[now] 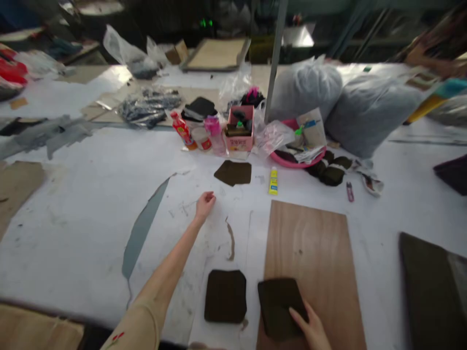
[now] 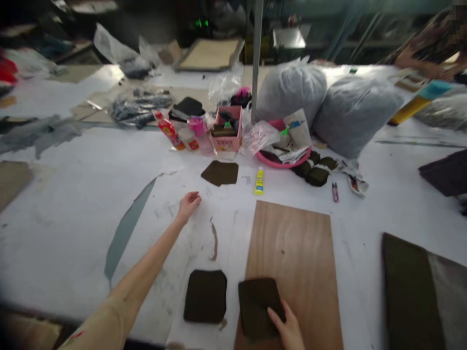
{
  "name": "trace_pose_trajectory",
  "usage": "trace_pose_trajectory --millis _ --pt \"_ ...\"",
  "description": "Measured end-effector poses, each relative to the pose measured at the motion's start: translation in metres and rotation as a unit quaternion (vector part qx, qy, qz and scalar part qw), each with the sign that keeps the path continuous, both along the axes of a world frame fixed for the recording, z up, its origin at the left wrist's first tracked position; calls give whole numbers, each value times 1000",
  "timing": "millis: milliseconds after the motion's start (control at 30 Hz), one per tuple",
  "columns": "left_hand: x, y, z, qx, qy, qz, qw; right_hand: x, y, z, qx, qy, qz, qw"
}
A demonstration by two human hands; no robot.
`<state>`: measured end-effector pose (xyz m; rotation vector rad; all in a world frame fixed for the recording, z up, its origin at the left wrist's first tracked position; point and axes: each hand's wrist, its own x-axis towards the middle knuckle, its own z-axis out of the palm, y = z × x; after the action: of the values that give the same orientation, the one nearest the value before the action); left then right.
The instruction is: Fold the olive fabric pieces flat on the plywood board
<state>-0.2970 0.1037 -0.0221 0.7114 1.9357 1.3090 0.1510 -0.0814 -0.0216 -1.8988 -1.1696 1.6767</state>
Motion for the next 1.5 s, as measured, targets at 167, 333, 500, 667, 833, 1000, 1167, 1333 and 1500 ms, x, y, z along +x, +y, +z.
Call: trace_pose_trajectory --millis 167,333,500,667,833,1000,1167,1333,1500 --pt "3 -118 6 -54 54 -4 997 -3 -12 17 -47 61 -47 996" --pt "43 -216 24 -122 127 -102 979 -9 -10 17 -48 82 -60 994" --pt "99 -268 37 -123 297 -173 931 -9 -11 20 -47 106 -74 990" --pt "140 -283 31 -69 384 -289 874 -10 -12 22 -40 116 -64 990" --pt "154 -296 8 -63 430 -301 849 -9 -13 19 -29 120 -60 991" --pt "153 -302 -5 -47 439 -290 849 -9 -13 18 -23 126 -64 990" --pt "155 -296 11 -32 413 -277 867 -12 -16 20 -30 149 -103 983" --pt "185 -277 46 -13 154 -217 964 -21 -24 38 -1 203 -113 973" --pt "232 -244 65 -1 -331 -187 925 -24 -24 60 42 225 -96 969"
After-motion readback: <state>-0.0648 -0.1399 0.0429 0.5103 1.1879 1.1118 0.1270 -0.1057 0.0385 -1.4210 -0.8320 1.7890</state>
